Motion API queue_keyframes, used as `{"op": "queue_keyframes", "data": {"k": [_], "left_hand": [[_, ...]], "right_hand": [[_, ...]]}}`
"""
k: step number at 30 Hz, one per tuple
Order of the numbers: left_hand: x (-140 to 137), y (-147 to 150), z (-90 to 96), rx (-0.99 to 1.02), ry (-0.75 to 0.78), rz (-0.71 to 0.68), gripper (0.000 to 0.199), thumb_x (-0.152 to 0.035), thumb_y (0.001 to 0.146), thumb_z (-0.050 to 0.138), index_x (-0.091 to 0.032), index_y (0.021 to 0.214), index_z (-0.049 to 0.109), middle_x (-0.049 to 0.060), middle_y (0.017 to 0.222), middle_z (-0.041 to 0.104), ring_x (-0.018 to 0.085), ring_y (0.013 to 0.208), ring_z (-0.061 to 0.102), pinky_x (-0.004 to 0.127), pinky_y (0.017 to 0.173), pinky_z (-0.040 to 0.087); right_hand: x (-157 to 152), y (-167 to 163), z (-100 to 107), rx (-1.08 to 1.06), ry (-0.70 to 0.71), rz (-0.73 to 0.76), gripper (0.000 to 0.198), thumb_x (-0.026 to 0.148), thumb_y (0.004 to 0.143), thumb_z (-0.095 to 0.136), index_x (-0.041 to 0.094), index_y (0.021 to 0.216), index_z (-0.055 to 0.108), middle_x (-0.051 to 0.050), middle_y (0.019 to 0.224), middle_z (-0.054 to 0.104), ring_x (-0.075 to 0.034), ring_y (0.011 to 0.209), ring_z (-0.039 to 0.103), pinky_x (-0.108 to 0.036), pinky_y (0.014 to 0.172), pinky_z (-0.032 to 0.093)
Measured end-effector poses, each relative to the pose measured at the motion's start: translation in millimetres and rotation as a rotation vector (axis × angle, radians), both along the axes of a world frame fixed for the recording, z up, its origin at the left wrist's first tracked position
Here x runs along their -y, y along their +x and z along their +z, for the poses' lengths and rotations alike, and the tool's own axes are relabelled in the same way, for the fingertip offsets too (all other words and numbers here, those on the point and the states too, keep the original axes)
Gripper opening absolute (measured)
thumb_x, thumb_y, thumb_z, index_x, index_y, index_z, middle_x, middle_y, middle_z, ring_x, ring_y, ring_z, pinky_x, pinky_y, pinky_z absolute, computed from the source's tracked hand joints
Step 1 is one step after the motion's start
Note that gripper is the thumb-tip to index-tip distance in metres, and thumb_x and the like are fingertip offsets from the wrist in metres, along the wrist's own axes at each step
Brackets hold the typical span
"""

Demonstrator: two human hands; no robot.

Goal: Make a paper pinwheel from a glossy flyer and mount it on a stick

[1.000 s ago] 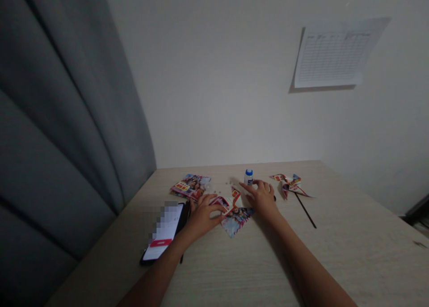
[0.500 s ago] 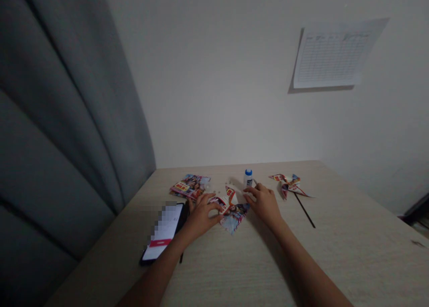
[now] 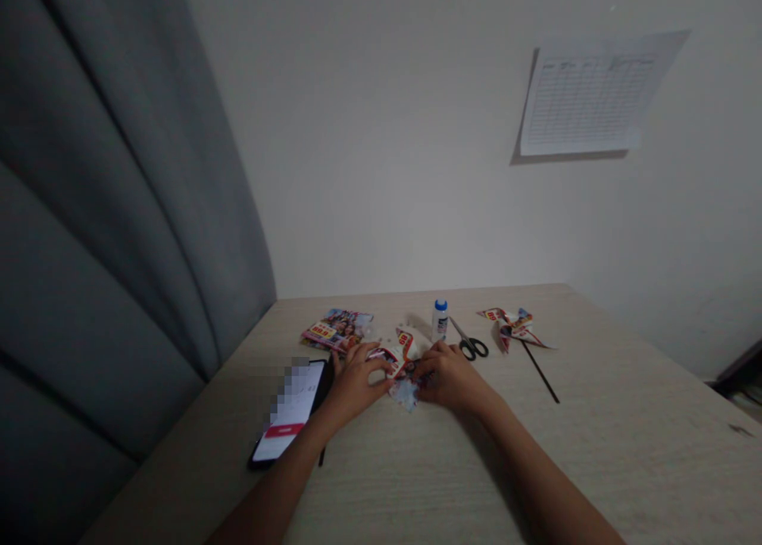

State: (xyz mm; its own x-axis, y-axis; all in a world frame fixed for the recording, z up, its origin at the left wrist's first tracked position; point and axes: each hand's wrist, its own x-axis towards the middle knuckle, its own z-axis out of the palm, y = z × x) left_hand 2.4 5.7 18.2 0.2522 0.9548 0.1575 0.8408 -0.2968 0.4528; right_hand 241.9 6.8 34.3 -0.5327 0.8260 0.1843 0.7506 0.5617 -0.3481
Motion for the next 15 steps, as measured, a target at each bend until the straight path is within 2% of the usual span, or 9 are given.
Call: {"op": "queue_keyframes", "data": {"k": [15], "left_hand": [[-0.5,-0.9,-2.4,-0.008,-0.002,0.000,0.022,-0.037,0.081,0.078,-0.037,0.103,0.078,0.004,0.150,0.052,0.036,0.145,0.034,0.077,0.114,-0.007]], "right_hand": [[-0.7,-2.5,0.0,0.041,0.009,-0.001,0.023,0.033,0.074,0.080,0.034,0.097,0.078,0.000,0.106,0.077,-0.027,0.112,0.059,-0.042,0.094,0.040]]}}
